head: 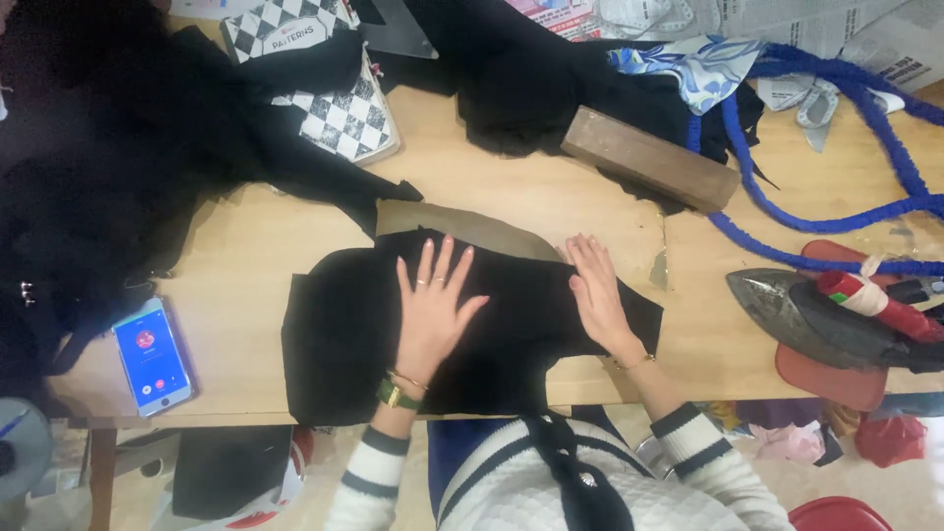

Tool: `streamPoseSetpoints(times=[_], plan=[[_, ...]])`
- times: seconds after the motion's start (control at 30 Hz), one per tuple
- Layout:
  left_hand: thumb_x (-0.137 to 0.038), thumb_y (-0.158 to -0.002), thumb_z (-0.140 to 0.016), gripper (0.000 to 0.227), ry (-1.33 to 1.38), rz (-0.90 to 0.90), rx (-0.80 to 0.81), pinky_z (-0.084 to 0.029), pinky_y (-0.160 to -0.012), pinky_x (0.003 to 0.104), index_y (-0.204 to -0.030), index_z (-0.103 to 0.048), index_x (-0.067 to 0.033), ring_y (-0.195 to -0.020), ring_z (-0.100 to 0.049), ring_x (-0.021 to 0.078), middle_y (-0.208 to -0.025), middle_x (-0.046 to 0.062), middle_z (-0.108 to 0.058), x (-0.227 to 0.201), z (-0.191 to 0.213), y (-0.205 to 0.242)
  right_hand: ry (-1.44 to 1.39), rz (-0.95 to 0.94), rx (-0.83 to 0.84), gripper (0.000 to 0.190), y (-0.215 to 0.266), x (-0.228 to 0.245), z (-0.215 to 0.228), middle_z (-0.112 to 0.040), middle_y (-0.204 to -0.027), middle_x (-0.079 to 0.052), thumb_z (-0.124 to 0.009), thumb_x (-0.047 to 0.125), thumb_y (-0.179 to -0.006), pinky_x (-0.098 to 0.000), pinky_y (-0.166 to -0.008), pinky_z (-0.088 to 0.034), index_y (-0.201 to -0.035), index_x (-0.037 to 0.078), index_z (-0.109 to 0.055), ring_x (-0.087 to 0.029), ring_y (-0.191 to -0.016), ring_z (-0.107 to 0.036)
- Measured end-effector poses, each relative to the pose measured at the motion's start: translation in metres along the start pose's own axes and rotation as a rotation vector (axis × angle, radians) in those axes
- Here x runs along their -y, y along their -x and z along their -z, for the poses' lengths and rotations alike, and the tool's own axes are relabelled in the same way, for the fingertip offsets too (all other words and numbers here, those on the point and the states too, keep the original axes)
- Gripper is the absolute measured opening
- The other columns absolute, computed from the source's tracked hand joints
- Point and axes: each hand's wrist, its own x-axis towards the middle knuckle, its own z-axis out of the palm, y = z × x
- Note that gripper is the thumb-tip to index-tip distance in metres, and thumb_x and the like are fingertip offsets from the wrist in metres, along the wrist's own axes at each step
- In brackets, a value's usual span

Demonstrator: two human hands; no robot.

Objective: The person irons a black fabric piece on a wooden table using a steam iron. They repeatedly place a blue floral cloth over the fabric, press the iron on top, and then remove the cloth to smooth the fabric with their hands.

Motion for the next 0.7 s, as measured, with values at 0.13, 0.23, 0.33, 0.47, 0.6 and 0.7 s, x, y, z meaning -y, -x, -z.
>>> streamPoseSetpoints(times=[0.13,0.23,0.33,0.47,0.6,0.7], plan=[[-0.068,-0.1,-0.039,0.071,-0.005,-0.084,-0.044,-0.007,-0.121,0.065,-0.161,-0.032,-0.0305,-0.157,-0.017,0.0273,-0.171,0.005,-0.023,-0.058,-0.025,0.013,0.071,-0.004,-0.007,0.055,0.002,-0.02,0.0,-0.036,-0.162,-0.017,-0.032,0.039,-0.111,-0.0493,-0.127,-0.009,-0.16,0.016,-0.036,-0.035,-0.154,-0.024],[-0.064,-0.098,-0.048,0.071,0.128,-0.235,-0.031,-0.01,-0.121,0.066,-0.158,-0.038,-0.0269,-0.156,-0.024,0.0279,-0.169,0.006,-0.028,-0.093,-0.034,0.018,0.154,-0.011,0.003,0.054,0.003,-0.032,0.004,-0.037,-0.162,-0.016,-0.033,0.041,-0.11,-0.0491,-0.127,-0.011,-0.159,0.018,-0.04,-0.035,-0.154,-0.025],[-0.063,-0.094,-0.056,0.078,0.031,-0.266,-0.081,-0.014,-0.121,0.067,-0.16,-0.034,-0.0274,-0.155,-0.025,0.0281,-0.17,0.007,-0.027,-0.097,-0.037,0.018,0.117,-0.07,-0.009,0.055,-0.007,-0.048,0.019,-0.036,-0.162,-0.017,-0.033,0.044,-0.11,-0.0485,-0.127,-0.01,-0.158,0.018,-0.04,-0.033,-0.154,-0.025],[-0.058,-0.095,-0.057,0.074,0.035,-0.255,0.006,-0.015,-0.121,0.066,-0.159,-0.036,-0.0286,-0.154,-0.026,0.0283,-0.168,0.005,-0.029,-0.098,-0.037,0.019,0.218,0.113,-0.248,0.046,-0.045,-0.069,0.064,-0.05,-0.15,-0.023,-0.054,0.019,-0.106,-0.0548,-0.121,-0.027,-0.151,0.009,-0.051,-0.042,-0.145,-0.039],[-0.062,-0.091,-0.061,0.077,-0.204,-0.205,-0.024,-0.029,-0.116,0.064,-0.155,-0.043,-0.0235,-0.152,-0.033,0.0284,-0.166,0.005,-0.035,-0.11,-0.016,0.014,0.244,0.062,-0.371,0.046,-0.119,-0.112,0.126,-0.049,-0.152,-0.025,-0.047,0.033,-0.112,-0.0577,-0.118,-0.029,-0.152,0.01,-0.048,-0.044,-0.145,-0.039],[-0.068,-0.095,-0.047,0.085,-0.272,0.0,-0.076,-0.016,-0.122,0.067,-0.162,-0.027,-0.0198,-0.158,-0.019,0.0278,-0.171,0.006,-0.022,-0.113,-0.023,0.027,0.427,0.07,-0.388,0.048,-0.169,-0.174,0.145,-0.051,-0.144,-0.029,-0.065,0.01,-0.1,-0.0557,-0.11,-0.034,-0.146,0.004,-0.051,-0.048,-0.132,-0.044]])
